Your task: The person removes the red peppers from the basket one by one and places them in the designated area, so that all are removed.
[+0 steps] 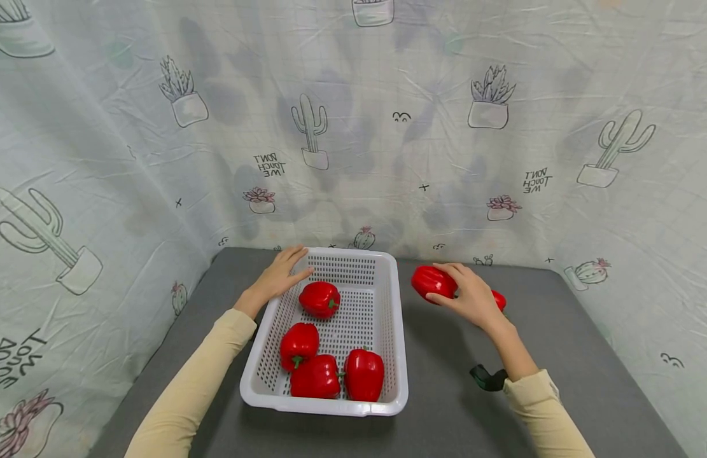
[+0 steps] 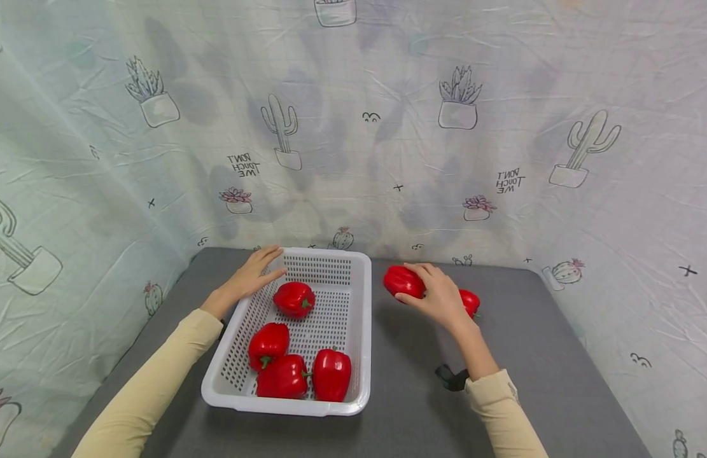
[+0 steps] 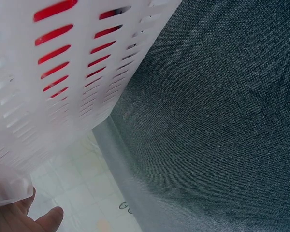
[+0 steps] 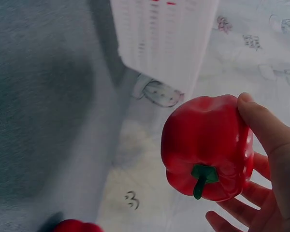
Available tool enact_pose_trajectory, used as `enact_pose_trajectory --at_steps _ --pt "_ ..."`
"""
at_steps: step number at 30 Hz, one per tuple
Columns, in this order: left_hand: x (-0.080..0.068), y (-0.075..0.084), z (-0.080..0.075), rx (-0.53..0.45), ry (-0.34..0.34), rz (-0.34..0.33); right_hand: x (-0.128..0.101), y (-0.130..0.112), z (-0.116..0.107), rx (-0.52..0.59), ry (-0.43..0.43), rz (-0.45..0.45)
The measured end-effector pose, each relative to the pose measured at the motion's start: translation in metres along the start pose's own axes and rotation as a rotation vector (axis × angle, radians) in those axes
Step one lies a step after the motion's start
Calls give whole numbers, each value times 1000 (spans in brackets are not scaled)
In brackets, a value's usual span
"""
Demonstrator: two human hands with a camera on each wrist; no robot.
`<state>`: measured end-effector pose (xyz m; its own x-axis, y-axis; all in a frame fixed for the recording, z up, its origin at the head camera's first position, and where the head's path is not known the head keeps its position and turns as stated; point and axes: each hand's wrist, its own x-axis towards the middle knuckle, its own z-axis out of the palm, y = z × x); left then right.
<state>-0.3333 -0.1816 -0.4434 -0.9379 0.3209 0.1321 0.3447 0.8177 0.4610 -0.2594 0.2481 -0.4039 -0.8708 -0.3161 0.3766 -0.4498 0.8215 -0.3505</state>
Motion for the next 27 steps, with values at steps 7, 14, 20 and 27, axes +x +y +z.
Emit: enact_pose_trajectory --at_steps 7,14,20,27 --pt "0 -1 1 1 2 3 -8 15 9 -25 33 11" --pt "1 -3 2 -2 5 4 -15 29 18 -33 69 20" --pt "2 -3 2 -9 8 -3 -21 40 24 -70 49 39" --pt "1 -1 1 -22 0 -13 -28 52 30 -93 50 41"
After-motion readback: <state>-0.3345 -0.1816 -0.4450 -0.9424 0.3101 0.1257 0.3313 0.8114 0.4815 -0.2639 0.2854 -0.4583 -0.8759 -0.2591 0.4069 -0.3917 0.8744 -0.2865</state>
